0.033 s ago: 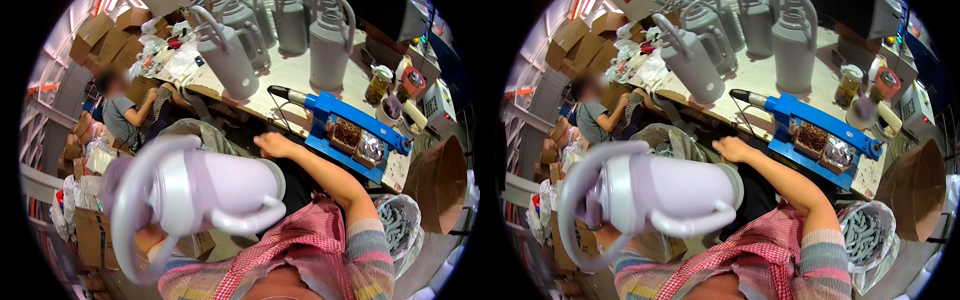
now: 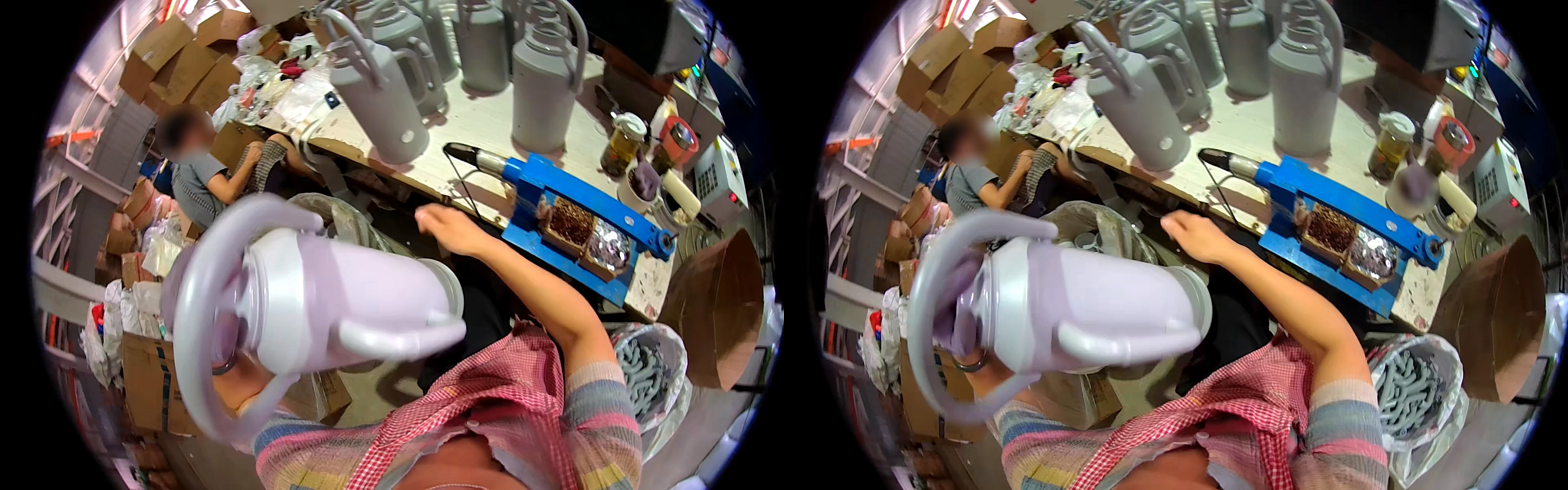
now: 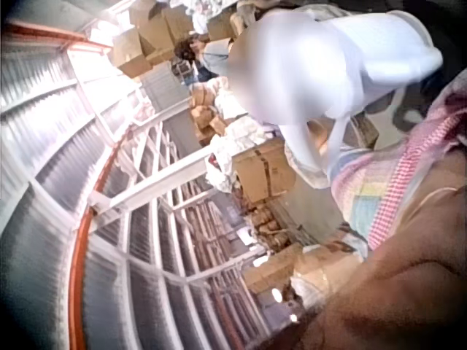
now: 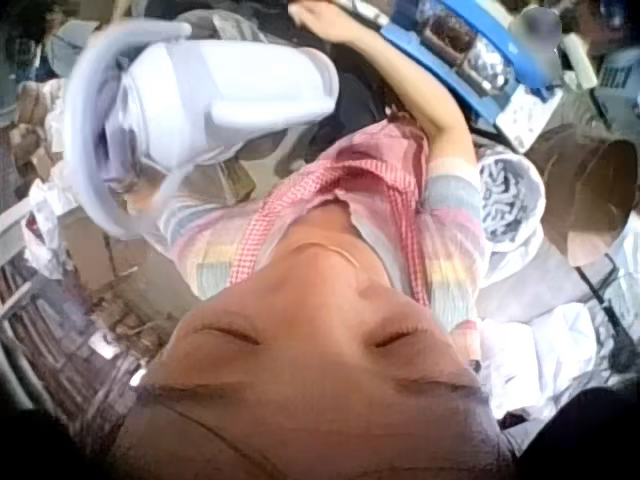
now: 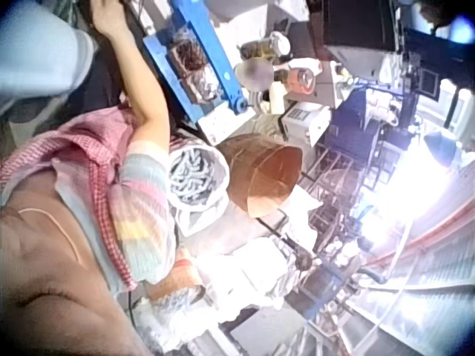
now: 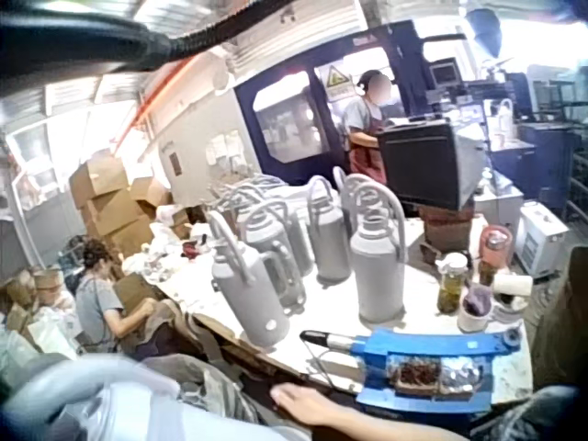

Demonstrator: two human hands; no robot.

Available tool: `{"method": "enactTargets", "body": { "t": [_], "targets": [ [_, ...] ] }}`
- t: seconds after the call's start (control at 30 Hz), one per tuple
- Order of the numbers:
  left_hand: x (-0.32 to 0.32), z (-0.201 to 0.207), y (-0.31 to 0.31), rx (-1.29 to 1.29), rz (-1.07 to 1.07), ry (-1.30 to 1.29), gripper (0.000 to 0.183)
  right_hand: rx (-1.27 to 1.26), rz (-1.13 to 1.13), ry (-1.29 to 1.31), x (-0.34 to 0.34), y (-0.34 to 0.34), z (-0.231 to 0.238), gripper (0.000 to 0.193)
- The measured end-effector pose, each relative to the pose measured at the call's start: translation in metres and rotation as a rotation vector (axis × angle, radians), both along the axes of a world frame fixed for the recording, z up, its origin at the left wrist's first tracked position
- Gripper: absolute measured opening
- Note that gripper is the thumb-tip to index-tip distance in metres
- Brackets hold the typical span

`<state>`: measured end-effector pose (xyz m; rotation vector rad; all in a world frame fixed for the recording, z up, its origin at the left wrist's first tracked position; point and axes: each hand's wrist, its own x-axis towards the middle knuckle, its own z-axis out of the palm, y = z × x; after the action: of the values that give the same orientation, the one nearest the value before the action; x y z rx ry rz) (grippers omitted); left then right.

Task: The person assembles white electric kettles by attaching grey handles to the kettle bodies using a blue heat-sealing tool. The person picks up a kettle body, places it on the tool, inserts a handle, and presses the mechanism to secure the connection. Completed kettles are placed on a nearby table.

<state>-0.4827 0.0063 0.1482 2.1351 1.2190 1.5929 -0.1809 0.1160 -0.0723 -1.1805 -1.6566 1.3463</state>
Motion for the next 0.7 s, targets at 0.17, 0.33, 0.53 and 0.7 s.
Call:
{"method": "enactTargets", "body": {
  "t": [0.17,0.33,0.53,0.7],
  "targets": [
    [0.013,0.043,0.037,0.141,-0.145,0.618,0.043,0.639,0.06,0.512,-0.001,-0.088,0.126,0.093],
    [0.046,0.005,0.048,-0.267,-0.27,0.349,0.058,1.081,-0.021,0.04,-0.073,-0.085,0.214,0.102],
    [0.074,0.042,0.178,0.128,-0.196,0.873,0.048,1.132,-0.311,0.008,0.015,-0.02,0.225,0.093],
    [0.102,0.009,0.303,0.269,-0.148,0.728,0.03,1.152,-1.051,-0.227,0.168,0.052,0.207,0.059]
  ]
}}
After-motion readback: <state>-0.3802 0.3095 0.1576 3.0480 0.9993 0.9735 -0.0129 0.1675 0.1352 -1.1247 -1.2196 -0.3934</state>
